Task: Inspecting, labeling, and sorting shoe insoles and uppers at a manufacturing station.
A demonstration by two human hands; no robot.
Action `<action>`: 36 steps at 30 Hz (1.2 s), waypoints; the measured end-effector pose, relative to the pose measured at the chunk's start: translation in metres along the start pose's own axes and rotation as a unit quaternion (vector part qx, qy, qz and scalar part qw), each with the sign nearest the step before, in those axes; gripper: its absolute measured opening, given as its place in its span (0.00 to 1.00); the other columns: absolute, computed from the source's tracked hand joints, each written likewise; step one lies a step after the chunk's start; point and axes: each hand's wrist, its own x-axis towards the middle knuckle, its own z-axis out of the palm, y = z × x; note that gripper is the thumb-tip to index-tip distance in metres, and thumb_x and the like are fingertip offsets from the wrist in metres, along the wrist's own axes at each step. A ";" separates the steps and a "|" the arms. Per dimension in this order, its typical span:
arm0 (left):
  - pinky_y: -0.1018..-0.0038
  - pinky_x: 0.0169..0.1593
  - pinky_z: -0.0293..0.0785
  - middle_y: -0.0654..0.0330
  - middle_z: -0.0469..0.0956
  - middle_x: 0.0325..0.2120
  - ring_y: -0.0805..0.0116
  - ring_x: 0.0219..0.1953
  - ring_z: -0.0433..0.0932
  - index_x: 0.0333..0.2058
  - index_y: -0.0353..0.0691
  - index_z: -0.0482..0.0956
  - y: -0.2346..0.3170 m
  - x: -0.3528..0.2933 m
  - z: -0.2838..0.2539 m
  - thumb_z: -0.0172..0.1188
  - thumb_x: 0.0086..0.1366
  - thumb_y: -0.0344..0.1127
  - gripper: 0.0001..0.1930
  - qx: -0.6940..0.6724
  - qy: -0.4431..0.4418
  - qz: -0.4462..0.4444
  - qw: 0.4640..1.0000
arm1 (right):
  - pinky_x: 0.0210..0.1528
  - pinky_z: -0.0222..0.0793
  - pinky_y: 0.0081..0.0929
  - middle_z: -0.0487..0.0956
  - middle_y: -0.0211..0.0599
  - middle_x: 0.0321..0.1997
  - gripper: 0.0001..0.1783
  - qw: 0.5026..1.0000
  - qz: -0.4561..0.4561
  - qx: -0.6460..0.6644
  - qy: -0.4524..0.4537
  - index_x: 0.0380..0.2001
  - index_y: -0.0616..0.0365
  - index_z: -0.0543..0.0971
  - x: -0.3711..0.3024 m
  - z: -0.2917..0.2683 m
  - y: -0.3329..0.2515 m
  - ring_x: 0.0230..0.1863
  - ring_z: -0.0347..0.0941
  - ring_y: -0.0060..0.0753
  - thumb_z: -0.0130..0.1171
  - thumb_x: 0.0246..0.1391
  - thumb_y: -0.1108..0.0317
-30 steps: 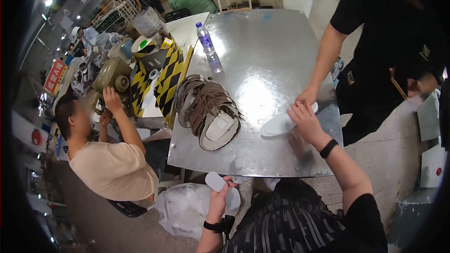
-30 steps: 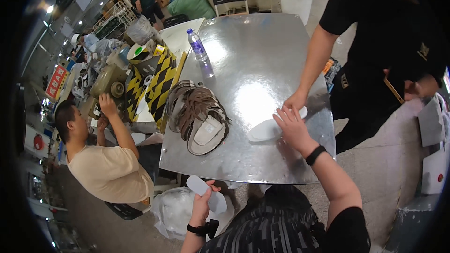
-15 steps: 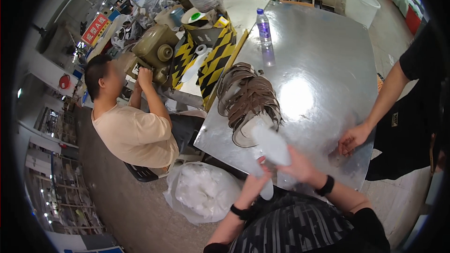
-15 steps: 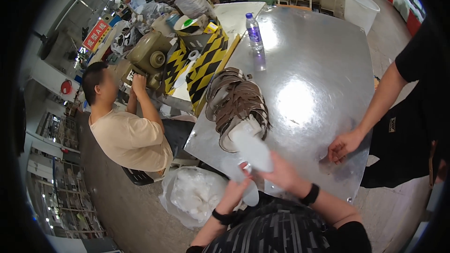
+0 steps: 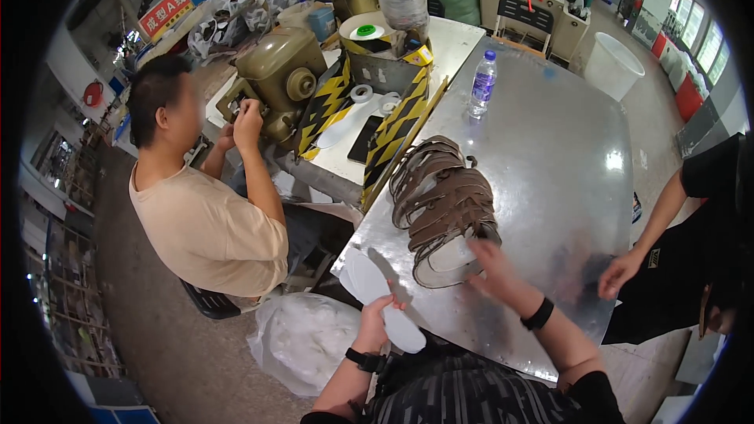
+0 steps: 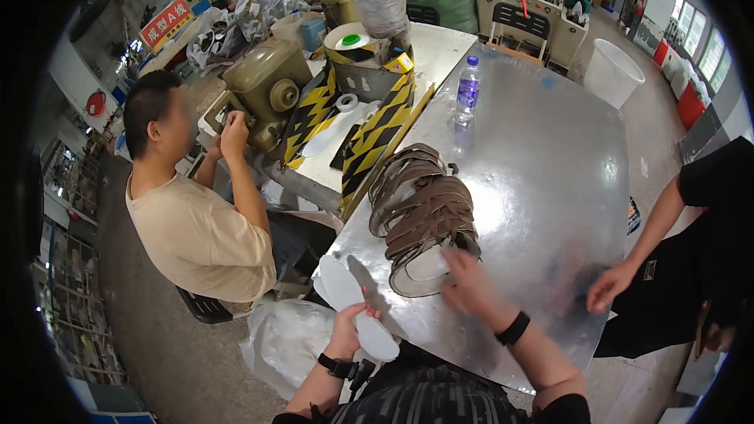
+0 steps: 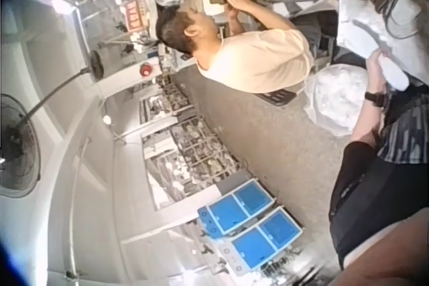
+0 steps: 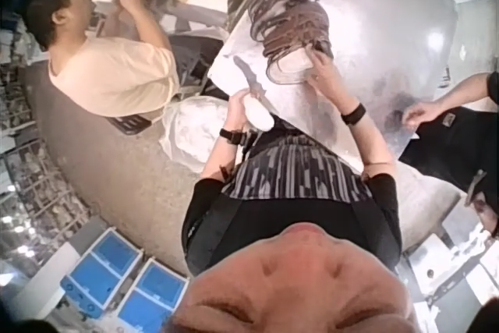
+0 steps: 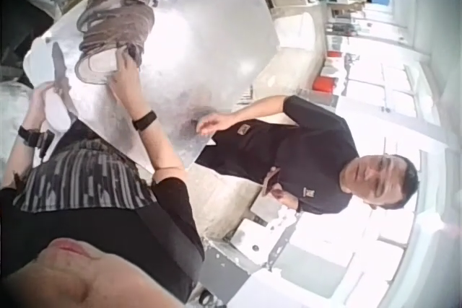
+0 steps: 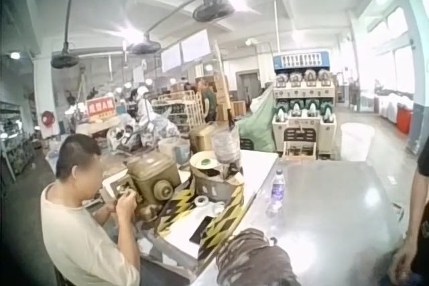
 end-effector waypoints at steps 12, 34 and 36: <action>0.77 0.34 0.66 0.63 0.75 0.25 0.74 0.28 0.71 0.34 0.36 0.75 0.005 0.003 -0.052 0.59 0.56 0.34 0.09 0.301 0.035 -0.043 0.952 | 0.65 0.50 0.50 0.63 0.40 0.62 0.39 0.932 -0.115 -0.344 -0.030 0.58 0.49 0.65 0.142 -0.008 0.046 0.65 0.56 0.44 0.62 0.37 0.74; 0.73 0.42 0.73 0.53 0.79 0.36 0.67 0.35 0.78 0.43 0.27 0.74 0.018 0.027 -0.048 0.53 0.60 0.27 0.13 0.305 0.009 -0.053 0.951 | 0.56 0.61 0.38 0.75 0.29 0.49 0.19 0.983 -0.007 -0.168 0.069 0.45 0.51 0.76 0.100 -0.013 0.044 0.51 0.69 0.36 0.51 0.47 0.73; 0.71 0.46 0.74 0.51 0.79 0.37 0.64 0.38 0.78 0.47 0.28 0.71 0.035 0.021 -0.041 0.54 0.59 0.28 0.17 0.242 -0.008 -0.063 0.968 | 0.53 0.65 0.34 0.74 0.30 0.50 0.18 0.988 0.081 -0.113 0.066 0.46 0.52 0.75 0.085 -0.031 0.030 0.50 0.71 0.34 0.50 0.50 0.74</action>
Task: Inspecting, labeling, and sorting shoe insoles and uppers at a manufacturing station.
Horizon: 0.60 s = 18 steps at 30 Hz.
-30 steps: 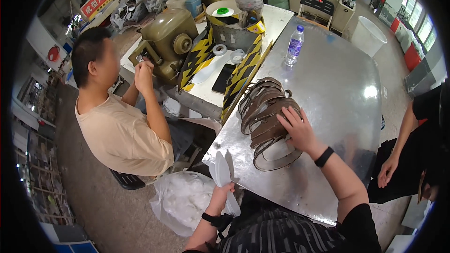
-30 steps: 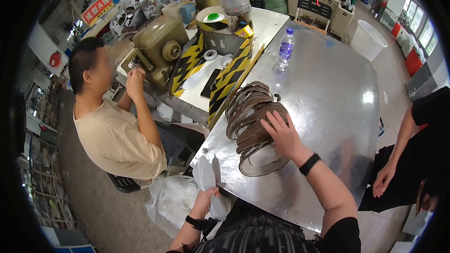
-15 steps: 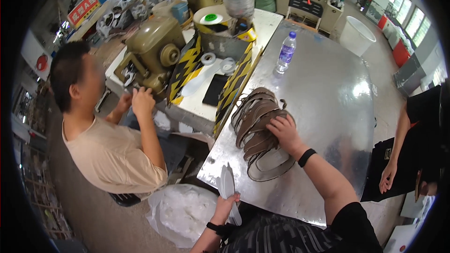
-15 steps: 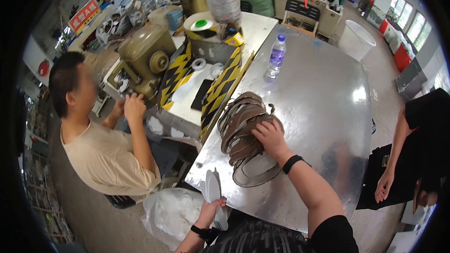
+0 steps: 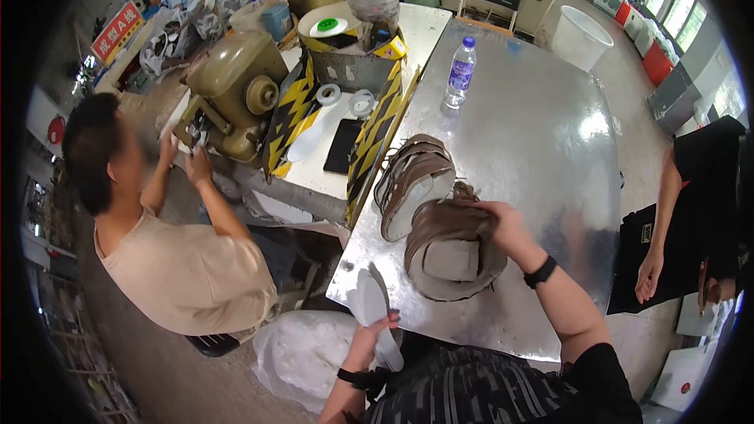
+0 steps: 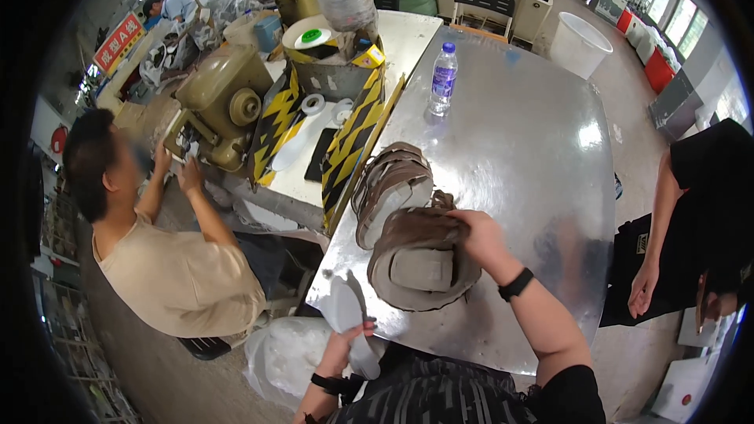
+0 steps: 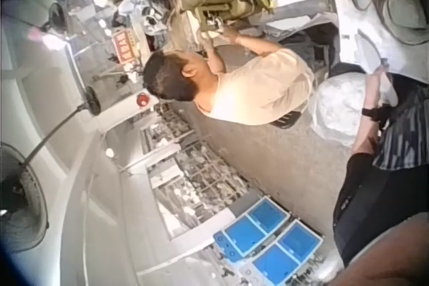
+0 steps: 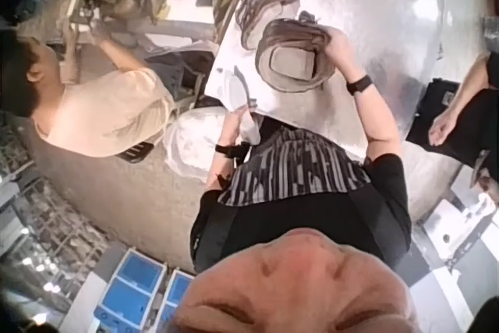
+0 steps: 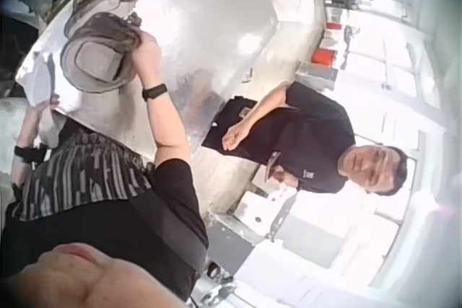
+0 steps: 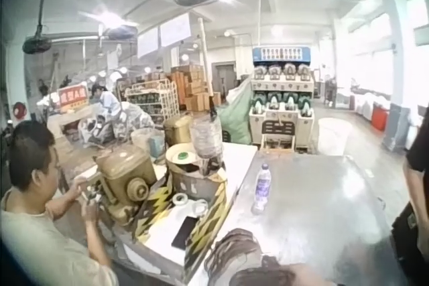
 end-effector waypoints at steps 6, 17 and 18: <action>0.73 0.46 0.73 0.56 0.78 0.41 0.68 0.42 0.77 0.47 0.30 0.73 0.031 -0.001 0.020 0.54 0.64 0.32 0.15 -0.062 -0.043 0.004 0.997 | 0.53 0.67 0.27 0.72 0.38 0.55 0.20 0.675 0.155 0.718 -0.066 0.56 0.58 0.68 -0.067 0.038 0.024 0.55 0.68 0.26 0.45 0.63 0.64; 0.72 0.46 0.70 0.59 0.75 0.40 0.69 0.42 0.73 0.48 0.32 0.70 -0.026 0.021 0.065 0.62 0.58 0.31 0.20 0.033 -0.015 0.035 0.999 | 0.56 0.65 0.28 0.71 0.38 0.57 0.22 0.762 0.262 0.587 0.079 0.58 0.59 0.65 -0.119 0.061 0.002 0.56 0.67 0.28 0.45 0.63 0.61; 0.72 0.46 0.69 0.58 0.75 0.40 0.68 0.42 0.73 0.48 0.31 0.70 -0.023 0.020 0.071 0.62 0.57 0.30 0.20 0.032 -0.011 0.038 0.999 | 0.56 0.65 0.28 0.70 0.38 0.57 0.23 0.769 0.272 0.570 0.095 0.58 0.59 0.65 -0.124 0.059 -0.001 0.57 0.67 0.29 0.46 0.63 0.61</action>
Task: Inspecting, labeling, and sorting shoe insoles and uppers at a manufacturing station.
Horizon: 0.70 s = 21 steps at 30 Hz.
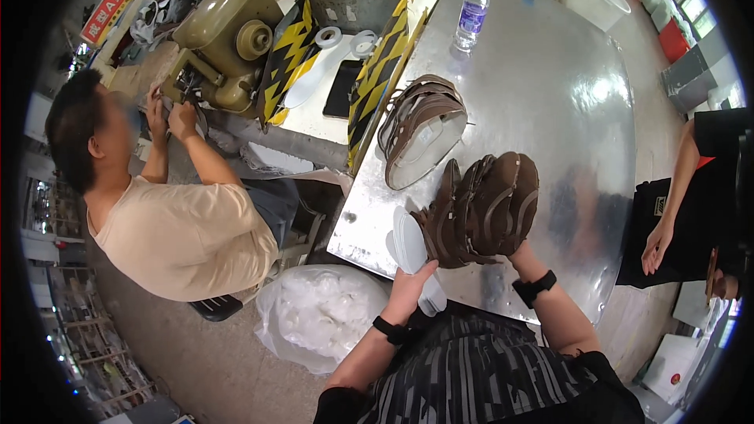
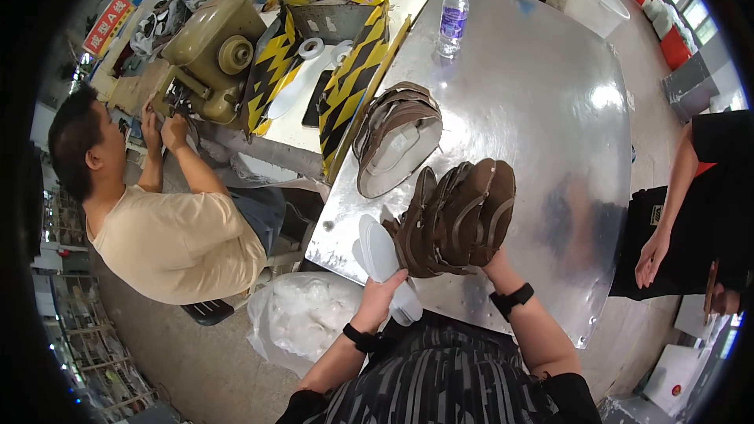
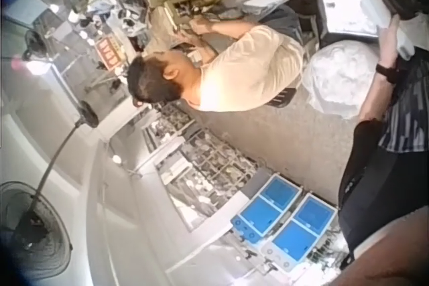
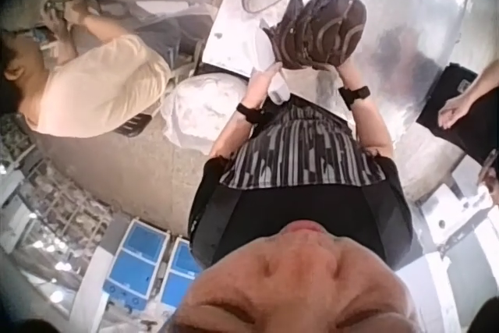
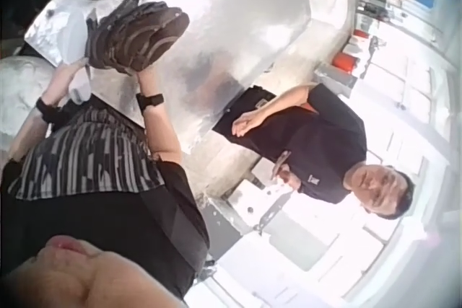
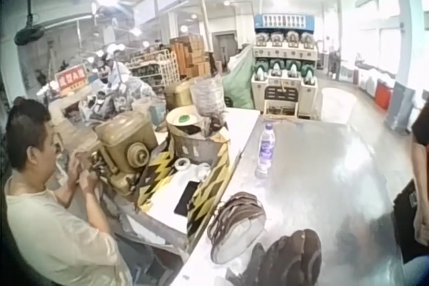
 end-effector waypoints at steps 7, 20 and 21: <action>0.73 0.45 0.68 0.60 0.74 0.37 0.70 0.40 0.72 0.45 0.32 0.71 0.002 0.000 0.005 0.64 0.56 0.31 0.19 0.027 0.012 0.030 0.999 | 0.59 0.62 0.32 0.70 0.36 0.58 0.25 0.907 0.168 0.386 0.019 0.60 0.60 0.61 -0.021 -0.005 -0.025 0.58 0.65 0.31 0.43 0.64 0.59; 0.73 0.43 0.68 0.61 0.73 0.35 0.70 0.38 0.71 0.42 0.33 0.71 0.002 0.002 0.001 0.64 0.55 0.31 0.17 0.078 -0.038 0.024 0.996 | 0.52 0.66 0.27 0.76 0.33 0.48 0.26 0.997 0.069 -0.012 -0.013 0.50 0.63 0.71 -0.027 0.014 -0.029 0.47 0.71 0.25 0.66 0.47 0.70; 0.73 0.44 0.68 0.60 0.73 0.35 0.70 0.38 0.71 0.43 0.33 0.70 0.001 0.004 0.001 0.63 0.55 0.30 0.18 0.063 -0.025 0.013 0.998 | 0.52 0.66 0.27 0.76 0.33 0.48 0.26 0.997 0.071 -0.013 -0.008 0.50 0.63 0.71 -0.024 0.011 -0.033 0.47 0.71 0.25 0.66 0.47 0.70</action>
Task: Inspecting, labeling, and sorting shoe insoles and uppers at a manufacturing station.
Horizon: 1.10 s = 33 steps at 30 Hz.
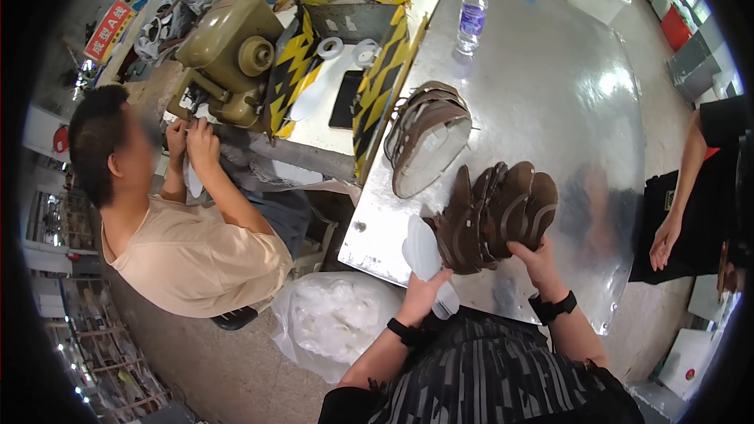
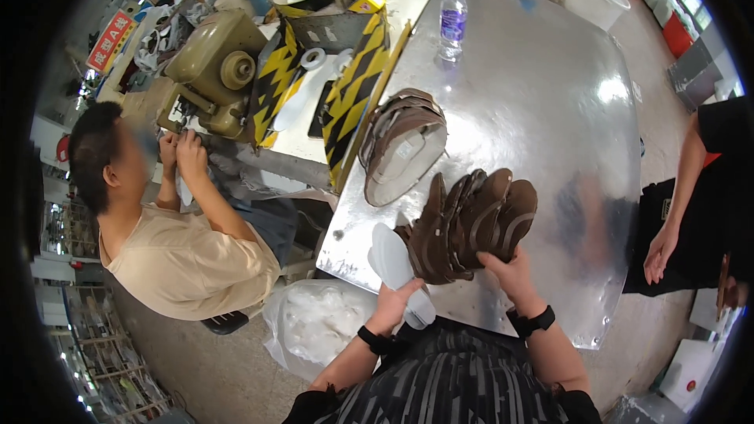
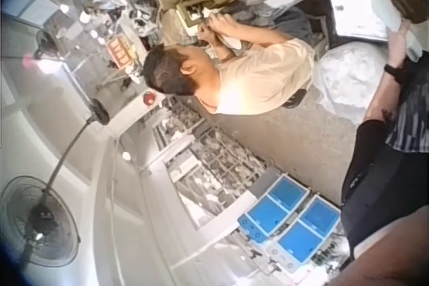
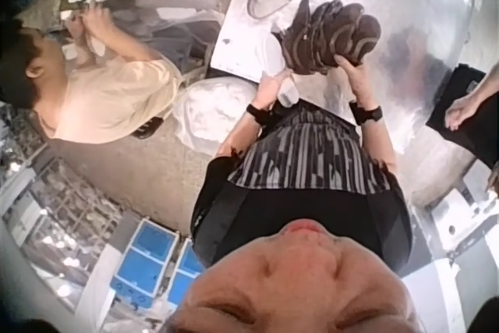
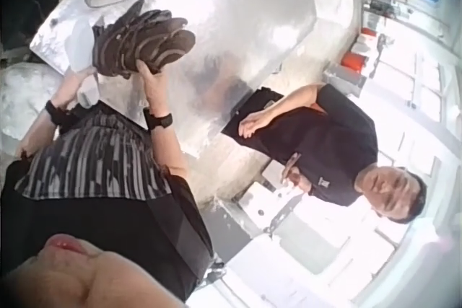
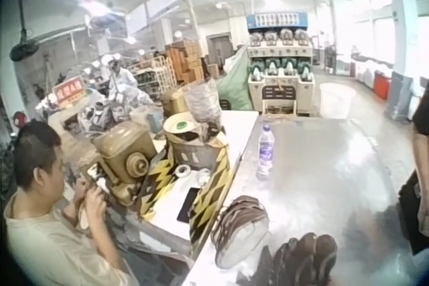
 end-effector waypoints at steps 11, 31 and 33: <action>0.72 0.41 0.70 0.61 0.74 0.34 0.69 0.36 0.73 0.43 0.32 0.71 0.003 -0.001 -0.005 0.63 0.56 0.30 0.17 -0.060 0.014 0.006 0.998 | 0.40 0.71 0.23 0.81 0.36 0.35 0.14 0.941 -0.137 -0.260 0.166 0.39 0.68 0.76 -0.028 -0.071 -0.051 0.36 0.75 0.21 0.63 0.47 0.75; 0.73 0.42 0.69 0.60 0.73 0.38 0.69 0.37 0.73 0.46 0.32 0.70 -0.008 -0.001 -0.016 0.62 0.56 0.28 0.19 -0.017 0.026 -0.009 0.999 | 0.53 0.64 0.32 0.72 0.45 0.51 0.25 0.890 -0.219 -0.385 0.111 0.54 0.62 0.68 -0.029 -0.029 -0.023 0.53 0.68 0.42 0.58 0.52 0.68; 0.74 0.43 0.68 0.61 0.74 0.36 0.71 0.38 0.72 0.44 0.31 0.71 -0.004 0.002 -0.005 0.62 0.57 0.30 0.17 0.007 -0.006 0.039 0.999 | 0.51 0.65 0.30 0.74 0.42 0.49 0.24 0.971 -0.071 -0.223 -0.054 0.54 0.62 0.68 -0.012 0.011 -0.001 0.50 0.70 0.34 0.57 0.55 0.65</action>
